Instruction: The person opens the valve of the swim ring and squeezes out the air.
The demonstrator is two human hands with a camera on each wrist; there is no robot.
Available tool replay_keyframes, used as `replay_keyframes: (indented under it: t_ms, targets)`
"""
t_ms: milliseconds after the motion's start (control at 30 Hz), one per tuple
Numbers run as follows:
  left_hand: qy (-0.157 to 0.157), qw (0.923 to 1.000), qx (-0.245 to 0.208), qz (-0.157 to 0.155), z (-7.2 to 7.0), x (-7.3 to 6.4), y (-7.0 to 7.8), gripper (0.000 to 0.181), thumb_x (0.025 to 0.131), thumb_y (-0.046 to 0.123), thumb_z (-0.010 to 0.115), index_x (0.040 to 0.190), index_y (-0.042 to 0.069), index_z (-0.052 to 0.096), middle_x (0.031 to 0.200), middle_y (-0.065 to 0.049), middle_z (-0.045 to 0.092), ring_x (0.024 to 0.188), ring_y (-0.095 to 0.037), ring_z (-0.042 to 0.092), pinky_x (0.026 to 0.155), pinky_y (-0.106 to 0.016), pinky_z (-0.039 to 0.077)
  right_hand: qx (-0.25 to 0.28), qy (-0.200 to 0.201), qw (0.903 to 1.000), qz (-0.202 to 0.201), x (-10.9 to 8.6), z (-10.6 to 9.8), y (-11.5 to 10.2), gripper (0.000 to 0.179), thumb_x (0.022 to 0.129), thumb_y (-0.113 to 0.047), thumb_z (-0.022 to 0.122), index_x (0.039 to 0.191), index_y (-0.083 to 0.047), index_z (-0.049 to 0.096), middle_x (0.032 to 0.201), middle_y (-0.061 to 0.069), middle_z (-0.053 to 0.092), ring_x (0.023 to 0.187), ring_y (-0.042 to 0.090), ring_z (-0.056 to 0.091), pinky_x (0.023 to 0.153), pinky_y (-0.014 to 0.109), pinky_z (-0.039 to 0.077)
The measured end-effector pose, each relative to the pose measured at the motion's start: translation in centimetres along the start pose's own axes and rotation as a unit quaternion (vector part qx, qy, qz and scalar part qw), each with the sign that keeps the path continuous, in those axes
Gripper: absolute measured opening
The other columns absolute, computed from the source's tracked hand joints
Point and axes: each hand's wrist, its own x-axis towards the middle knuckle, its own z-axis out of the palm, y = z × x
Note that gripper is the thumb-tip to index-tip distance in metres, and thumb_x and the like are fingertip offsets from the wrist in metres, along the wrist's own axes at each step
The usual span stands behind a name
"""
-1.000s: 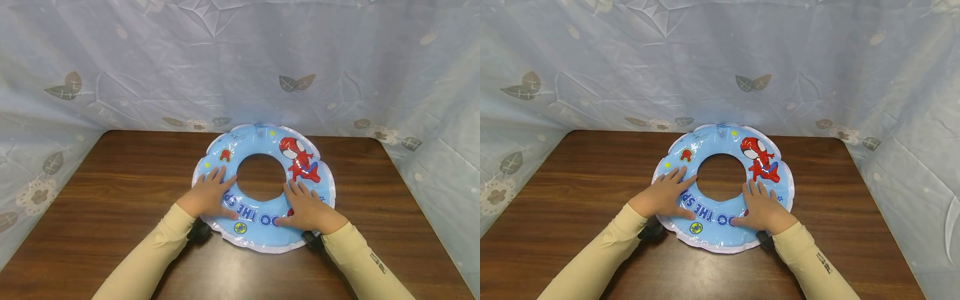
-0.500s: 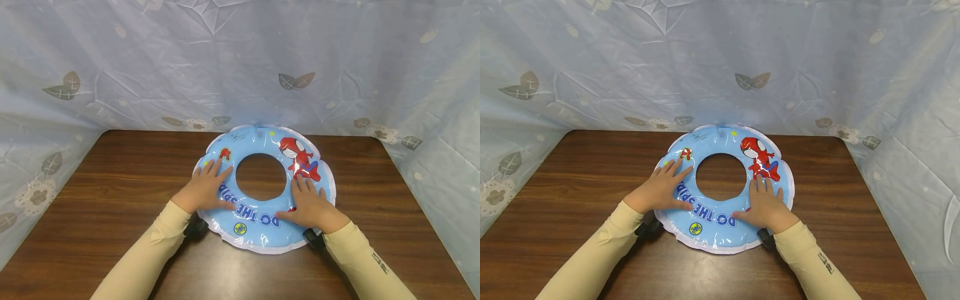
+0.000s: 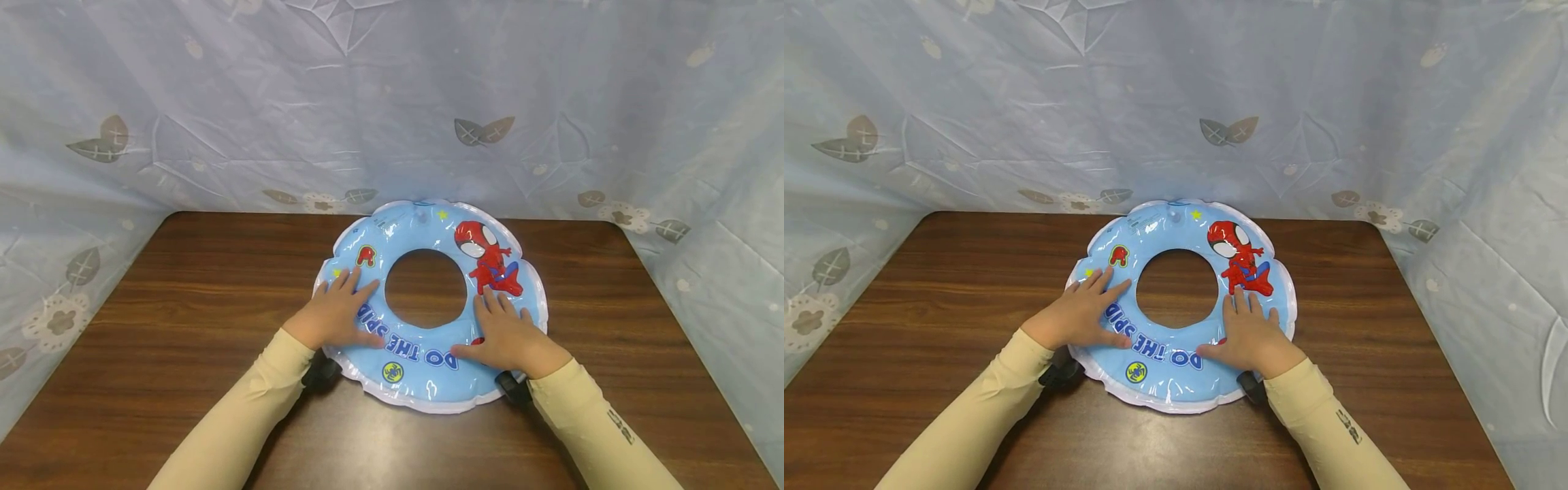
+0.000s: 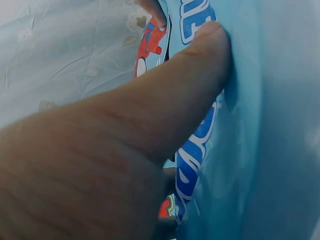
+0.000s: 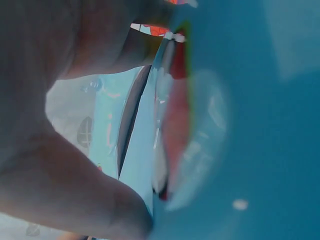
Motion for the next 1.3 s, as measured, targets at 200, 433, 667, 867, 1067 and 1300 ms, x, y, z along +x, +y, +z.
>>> replay_keyframes:
  t_ms: [200,433,667,867,1067,1300]
  targets:
    - [-0.012,0.9999,-0.001,-0.003,0.2,-0.2,0.2,0.11,0.081,0.072,0.074,0.165,0.017,0.029,0.17,-0.025,0.013,0.156,-0.047,0.013,0.119,-0.072,0.015,-0.003,-0.003,1.0,-0.008,0.1,0.1,0.3,0.11,0.082,-0.058,0.078,0.159,0.005,0.031,0.164,0.031,0.026,0.148,0.058,0.024,0.107,0.08,0.028]
    - [-0.021,0.9997,-0.002,-0.01,-0.1,-0.7,0.6,0.11,0.081,0.073,0.073,0.164,0.016,0.031,0.169,-0.026,0.015,0.155,-0.048,0.016,0.118,-0.071,0.019,0.002,-0.018,0.9998,-0.009,0.1,0.0,0.6,0.11,0.082,-0.061,0.076,0.16,0.003,0.03,0.166,0.03,0.024,0.149,0.056,0.022,0.109,0.079,0.027]
    - [-0.041,0.9984,-0.019,-0.033,-1.3,-1.5,1.2,0.108,0.078,0.076,0.073,0.162,0.019,0.037,0.168,-0.024,0.023,0.153,-0.049,0.022,0.115,-0.069,0.031,0.001,-0.007,0.9998,-0.021,-0.2,-0.1,0.5,0.111,0.081,-0.059,0.078,0.16,0.003,0.03,0.166,0.029,0.024,0.149,0.056,0.021,0.111,0.079,0.021]
    - [0.04,0.9989,0.008,0.023,-1.6,-1.0,0.5,0.113,0.077,0.076,0.074,0.163,0.015,0.033,0.17,-0.023,0.02,0.155,-0.048,0.018,0.119,-0.07,0.02,0.001,0.017,0.9995,-0.028,-0.3,-0.3,0.2,0.112,0.082,-0.061,0.076,0.161,0.003,0.028,0.167,0.03,0.02,0.151,0.056,0.017,0.114,0.079,0.014]
    - [0.042,0.9986,0.005,0.033,-1.1,-0.3,-0.1,0.115,0.077,0.078,0.073,0.164,0.015,0.032,0.171,-0.023,0.013,0.156,-0.047,0.013,0.121,-0.069,0.015,0.003,0.016,0.9997,-0.019,0.0,-0.3,0.4,0.111,0.083,-0.06,0.076,0.16,0.004,0.028,0.166,0.031,0.02,0.15,0.058,0.016,0.114,0.079,0.013]
    - [0.011,0.9997,-0.012,0.017,-0.9,-0.2,-0.3,0.112,0.079,0.076,0.072,0.163,0.014,0.033,0.17,-0.025,0.017,0.156,-0.046,0.013,0.122,-0.068,0.012,0.008,0.0,0.9999,-0.011,0.3,-0.4,0.8,0.111,0.084,-0.062,0.074,0.161,0.003,0.027,0.166,0.031,0.02,0.15,0.057,0.018,0.113,0.079,0.017]
